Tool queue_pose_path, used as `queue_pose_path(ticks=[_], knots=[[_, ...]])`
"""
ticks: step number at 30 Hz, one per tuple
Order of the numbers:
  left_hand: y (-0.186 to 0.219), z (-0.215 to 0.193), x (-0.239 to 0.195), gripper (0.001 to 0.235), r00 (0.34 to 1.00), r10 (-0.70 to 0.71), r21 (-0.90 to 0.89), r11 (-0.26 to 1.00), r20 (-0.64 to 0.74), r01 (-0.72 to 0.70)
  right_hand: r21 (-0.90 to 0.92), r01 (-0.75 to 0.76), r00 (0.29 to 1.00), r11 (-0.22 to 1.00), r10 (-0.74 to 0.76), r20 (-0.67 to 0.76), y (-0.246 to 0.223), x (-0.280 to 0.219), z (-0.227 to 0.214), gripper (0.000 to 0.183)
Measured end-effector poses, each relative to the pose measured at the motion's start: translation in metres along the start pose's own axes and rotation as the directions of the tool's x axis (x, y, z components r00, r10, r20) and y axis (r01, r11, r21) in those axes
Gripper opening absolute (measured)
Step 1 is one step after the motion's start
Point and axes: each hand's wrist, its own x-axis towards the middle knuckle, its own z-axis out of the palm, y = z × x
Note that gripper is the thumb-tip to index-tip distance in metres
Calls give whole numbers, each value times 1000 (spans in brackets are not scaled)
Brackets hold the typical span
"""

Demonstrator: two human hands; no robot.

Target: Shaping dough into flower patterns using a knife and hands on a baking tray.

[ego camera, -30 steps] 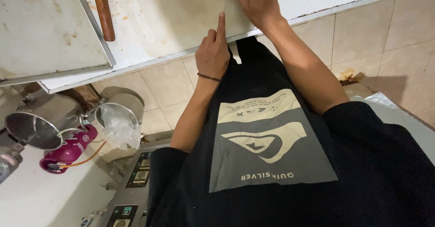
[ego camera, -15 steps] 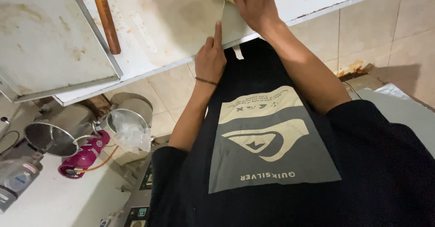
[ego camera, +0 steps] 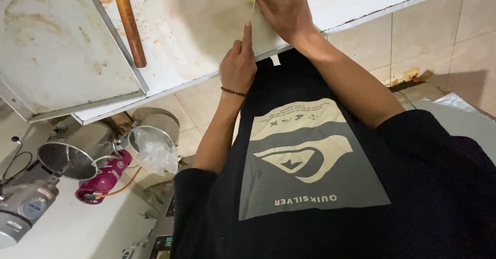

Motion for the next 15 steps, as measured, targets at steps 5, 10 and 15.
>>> queue_pose_path(ticks=[5, 10, 15], knots=[[-2, 13, 2, 56, 1000, 1, -33, 999, 1, -1, -55, -12, 1000, 998, 13, 12, 2, 0, 3, 8], [-10, 18, -10, 67, 1000, 12, -51, 999, 24, -10, -13, -159, 984, 987, 160, 79, 5, -7, 2, 12], [5, -19, -23, 52, 990, -31, -74, 996, 141, 42, 133, -414, 903, 901, 387, 186, -4, -12, -21, 31]])
